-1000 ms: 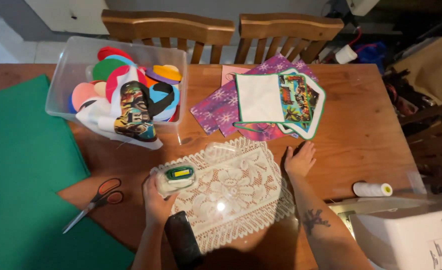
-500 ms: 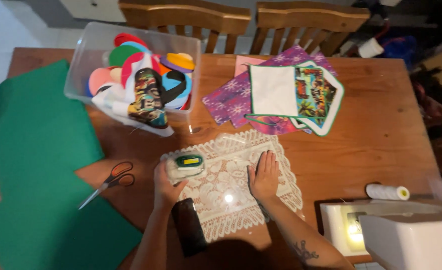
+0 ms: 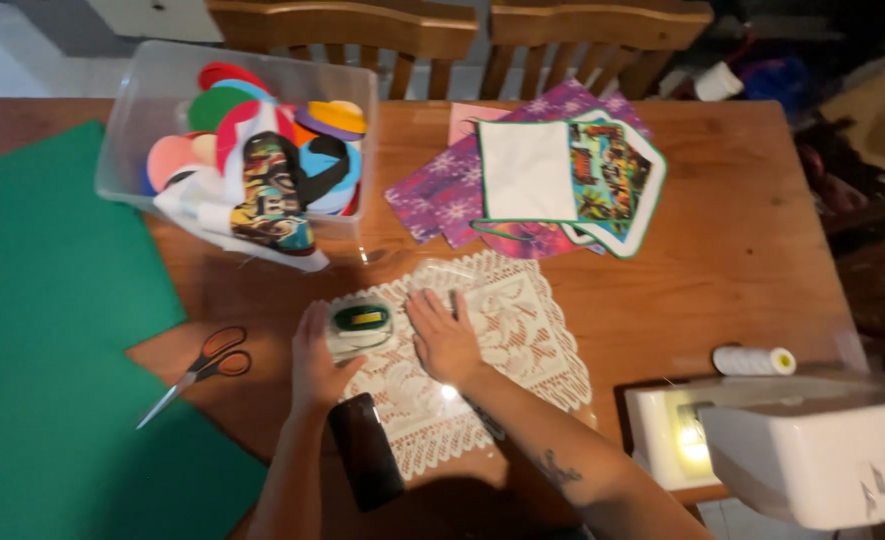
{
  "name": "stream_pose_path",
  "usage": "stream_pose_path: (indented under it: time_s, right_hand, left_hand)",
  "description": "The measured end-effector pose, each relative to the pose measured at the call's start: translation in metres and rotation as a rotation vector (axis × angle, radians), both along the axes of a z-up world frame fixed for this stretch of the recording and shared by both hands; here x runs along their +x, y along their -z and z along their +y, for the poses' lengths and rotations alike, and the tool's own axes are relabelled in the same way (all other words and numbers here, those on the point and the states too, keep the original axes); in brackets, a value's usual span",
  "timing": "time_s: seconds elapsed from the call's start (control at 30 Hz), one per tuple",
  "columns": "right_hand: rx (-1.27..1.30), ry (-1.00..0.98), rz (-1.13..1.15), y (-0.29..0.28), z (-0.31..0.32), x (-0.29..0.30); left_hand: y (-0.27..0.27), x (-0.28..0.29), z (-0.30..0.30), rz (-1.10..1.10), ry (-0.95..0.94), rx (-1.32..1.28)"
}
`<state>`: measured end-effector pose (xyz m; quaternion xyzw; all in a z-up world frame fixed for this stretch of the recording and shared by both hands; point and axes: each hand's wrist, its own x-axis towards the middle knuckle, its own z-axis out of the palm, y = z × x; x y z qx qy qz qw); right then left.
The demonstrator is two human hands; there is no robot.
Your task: The person cuts green fabric with scissors, uses a lighter to seal the edges of a printed fabric piece to prevent fraying, and then aligns the pieces for sewing.
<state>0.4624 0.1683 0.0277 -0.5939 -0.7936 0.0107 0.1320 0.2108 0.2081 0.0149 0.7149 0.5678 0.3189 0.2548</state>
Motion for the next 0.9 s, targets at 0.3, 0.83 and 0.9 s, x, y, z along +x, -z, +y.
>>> stream_pose_path:
  time_s: [0.3,0.83,0.9]
  right_hand:
    - [0.03,-0.046,0.076,0.006,-0.007,0.005]
    - [-0.067,1.908,-0.012,0.045,-0.003,0.385]
    - [-0.129,1.793,0.302,0.013,-0.01,0.398]
  left_hand:
    - [0.006,-0.012,0.009,0.08,0.031,0.146]
    - [0.006,-0.018,0.027,0.311,0.191,0.138]
    - [0.006,-0.02,0.027,0.246,0.224,0.216]
